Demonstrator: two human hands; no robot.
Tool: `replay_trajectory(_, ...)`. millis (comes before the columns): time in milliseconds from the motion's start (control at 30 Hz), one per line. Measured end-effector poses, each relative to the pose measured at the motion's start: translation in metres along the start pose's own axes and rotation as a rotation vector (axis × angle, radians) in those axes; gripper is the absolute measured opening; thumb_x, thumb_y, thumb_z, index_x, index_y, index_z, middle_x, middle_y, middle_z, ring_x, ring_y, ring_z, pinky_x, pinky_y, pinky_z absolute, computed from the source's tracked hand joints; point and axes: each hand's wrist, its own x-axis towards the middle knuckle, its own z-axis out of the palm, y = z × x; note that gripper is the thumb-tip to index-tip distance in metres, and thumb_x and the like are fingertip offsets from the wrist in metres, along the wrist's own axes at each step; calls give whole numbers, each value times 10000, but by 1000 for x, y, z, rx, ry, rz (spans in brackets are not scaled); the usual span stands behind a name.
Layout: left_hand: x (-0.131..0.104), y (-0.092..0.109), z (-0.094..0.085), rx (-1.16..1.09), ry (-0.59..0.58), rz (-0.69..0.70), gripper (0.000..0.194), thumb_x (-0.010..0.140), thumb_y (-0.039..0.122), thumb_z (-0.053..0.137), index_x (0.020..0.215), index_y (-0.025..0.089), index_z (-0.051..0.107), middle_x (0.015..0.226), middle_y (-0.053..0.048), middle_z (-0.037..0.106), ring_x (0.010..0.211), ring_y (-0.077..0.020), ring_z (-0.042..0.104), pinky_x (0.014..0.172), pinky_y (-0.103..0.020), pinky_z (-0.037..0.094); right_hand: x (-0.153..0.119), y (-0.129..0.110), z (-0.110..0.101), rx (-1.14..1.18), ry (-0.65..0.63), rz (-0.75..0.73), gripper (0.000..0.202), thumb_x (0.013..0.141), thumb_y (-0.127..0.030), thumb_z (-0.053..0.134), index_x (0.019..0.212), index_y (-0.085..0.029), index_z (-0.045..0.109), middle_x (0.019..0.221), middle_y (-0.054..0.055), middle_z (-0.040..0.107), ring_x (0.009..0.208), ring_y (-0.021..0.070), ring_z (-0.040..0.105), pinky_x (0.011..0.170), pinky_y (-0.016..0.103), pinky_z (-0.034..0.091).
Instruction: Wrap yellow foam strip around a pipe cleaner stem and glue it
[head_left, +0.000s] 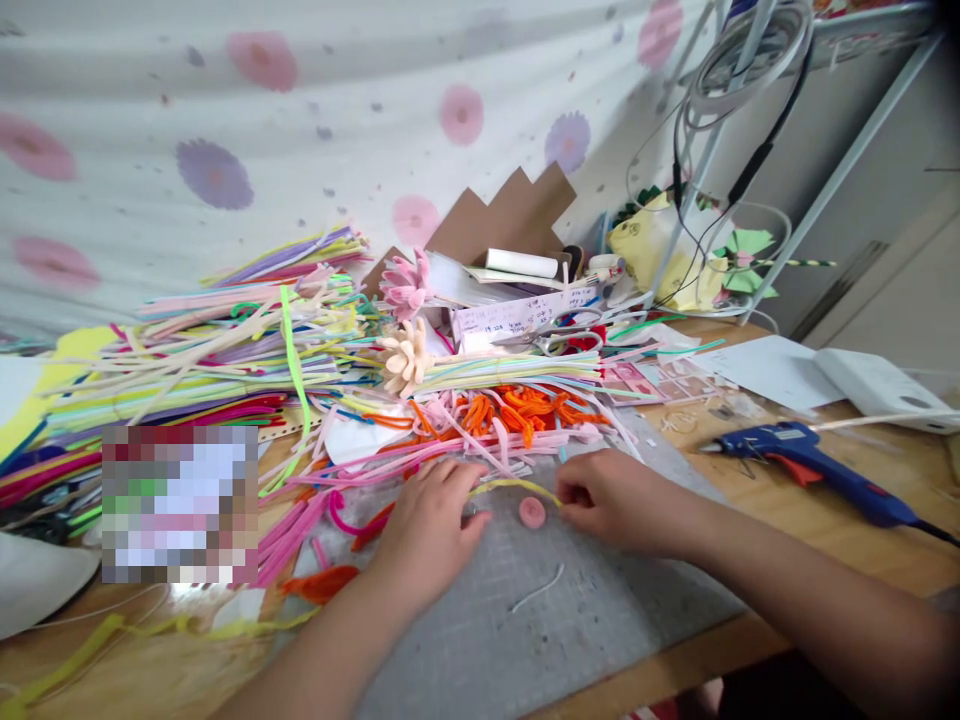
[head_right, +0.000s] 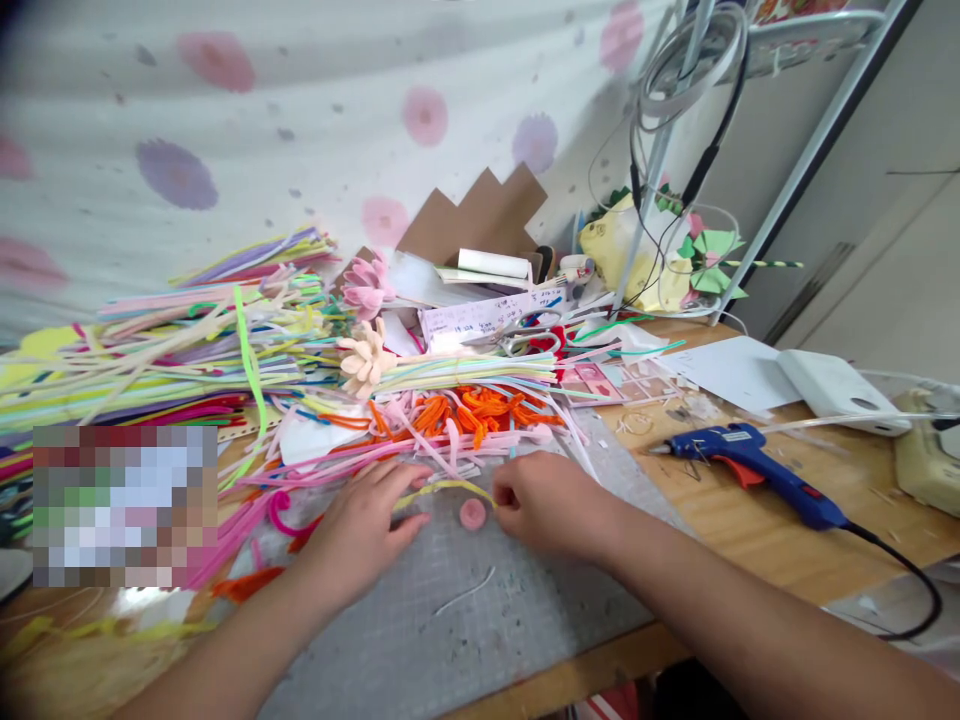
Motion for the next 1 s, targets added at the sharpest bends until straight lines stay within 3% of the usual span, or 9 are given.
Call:
replay_trajectory(133, 3, 0, -5, -170, -70, -21, 358, 765, 176, 623, 1121, 193, 602, 1143, -89, 637, 1061, -255, 550, 916, -392, 401, -6, 0, -14, 188, -67, -35, 114, 790, -225, 529, 706, -164, 577, 630, -26, 538, 593, 102, 480, 532, 194, 347)
replay_trajectory(267, 2, 3, -11, -457, -234, -62, 340, 870, 342, 526, 1168, 186, 577, 986, -67, 694, 863, -191, 623, 719, -289, 468, -13, 0, -27, 455, -106, -26, 169, 820, -290, 541, 718, -155, 543, 629, -29, 494, 568, 94, 435, 514, 200, 344)
replay_trajectory(367, 0, 5, -12, -776, -331, -183, 323, 887, 397, 498, 1036, 150, 644, 823, -54, 694, 700, -148, 595, 640, -253, 427, -17, 2, -32, 618, -117, -17, 186, 829, -310, 545, 730, -155, 521, 633, -12, 525, 567, 106, 443, 517, 224, 340)
replay_trajectory(467, -1, 5, -11, -886, -374, -247, 335, 868, 424, 512, 870, 126, 666, 705, -42, 669, 569, -112, 554, 566, -231, 400, -19, 6, -36, 686, -98, -11, 195, 838, -328, 551, 747, -161, 506, 647, -3, 559, 590, 117, 475, 547, 238, 359)
replay_trajectory(567, -1, 5, -10, -959, -420, -303, 345, 830, 449, 539, 818, 126, 657, 605, -21, 628, 481, -97, 514, 492, -215, 381, -19, 13, -40, 635, -46, -22, 220, 842, -352, 553, 730, -167, 515, 644, -16, 532, 598, 117, 464, 555, 239, 363)
replay_trajectory(700, -2, 6, -9, -986, -439, -338, 322, 785, 444, 591, 761, 128, 651, 525, 9, 578, 415, -69, 458, 424, -183, 320, -18, 15, -42, 357, -49, -39, 195, 840, -315, 561, 703, -176, 549, 652, -16, 524, 612, 132, 478, 564, 253, 376)
replay_trajectory(800, -3, 8, -9, -961, -428, -333, 278, 767, 400, 626, 715, 127, 646, 478, 26, 552, 389, -53, 417, 395, -172, 260, -17, 6, -37, 237, 62, -118, 196, 853, -347, 572, 943, -185, 636, 931, 41, 651, 851, 189, 580, 752, 301, 435)
replay_trajectory(900, -4, 10, -8, -931, -421, -317, 286, 786, 403, 600, 704, 131, 639, 481, 23, 563, 391, -57, 413, 393, -178, 255, -15, -11, -26, 286, 181, -256, 300, 897, -333, 529, 1158, -201, 594, 1163, 58, 630, 1057, 193, 561, 907, 305, 403)
replay_trajectory(1000, -6, 13, -8, -907, -427, -296, 325, 790, 446, 577, 686, 140, 613, 495, 17, 576, 395, -64, 419, 401, -188, 273, -11, -27, -14, 338, 115, -302, 220, 910, -255, 497, 1064, -184, 636, 1009, 48, 682, 917, 167, 608, 808, 270, 442)
